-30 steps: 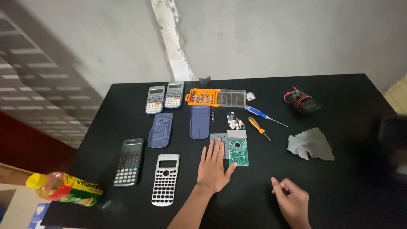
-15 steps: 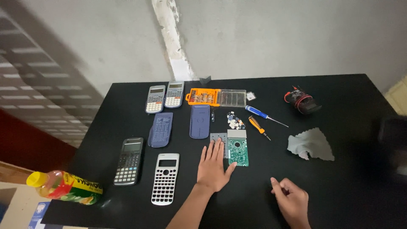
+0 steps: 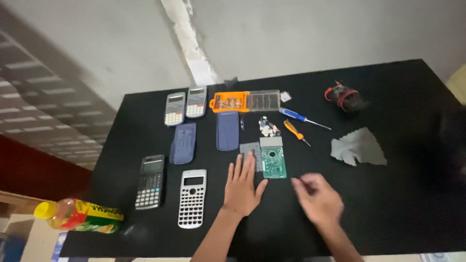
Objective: Reassembling a calculator by placing individual buttons into the front casing.
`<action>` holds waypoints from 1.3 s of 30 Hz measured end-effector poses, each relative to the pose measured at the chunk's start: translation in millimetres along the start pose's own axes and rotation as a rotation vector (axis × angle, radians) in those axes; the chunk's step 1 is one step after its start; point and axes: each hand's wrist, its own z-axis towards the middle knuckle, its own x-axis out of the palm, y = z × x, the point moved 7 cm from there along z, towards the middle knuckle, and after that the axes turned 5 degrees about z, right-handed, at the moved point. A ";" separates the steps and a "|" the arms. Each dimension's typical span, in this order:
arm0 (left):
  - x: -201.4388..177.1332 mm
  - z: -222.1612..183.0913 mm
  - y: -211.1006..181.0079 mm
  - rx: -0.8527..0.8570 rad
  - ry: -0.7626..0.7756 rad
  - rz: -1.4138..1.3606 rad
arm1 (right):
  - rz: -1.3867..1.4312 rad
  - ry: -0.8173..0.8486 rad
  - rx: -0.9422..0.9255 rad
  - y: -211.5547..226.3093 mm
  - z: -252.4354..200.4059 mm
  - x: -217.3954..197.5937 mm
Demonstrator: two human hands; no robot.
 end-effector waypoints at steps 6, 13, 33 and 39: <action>-80.8 -57.2 16.1 -0.305 -0.141 -0.075 | 0.174 0.061 -0.374 67.0 -7.6 50.4; -21.5 -173.3 104.2 -0.848 -0.063 0.148 | 0.142 0.047 -0.344 66.3 5.4 69.6; -45.5 -177.8 46.1 -1.258 -0.277 -1.121 | 0.058 0.060 -0.104 27.9 -5.5 17.2; 10.6 -137.0 -34.8 -1.636 -0.206 -2.038 | 0.067 -0.001 -0.104 -6.0 -0.2 -23.0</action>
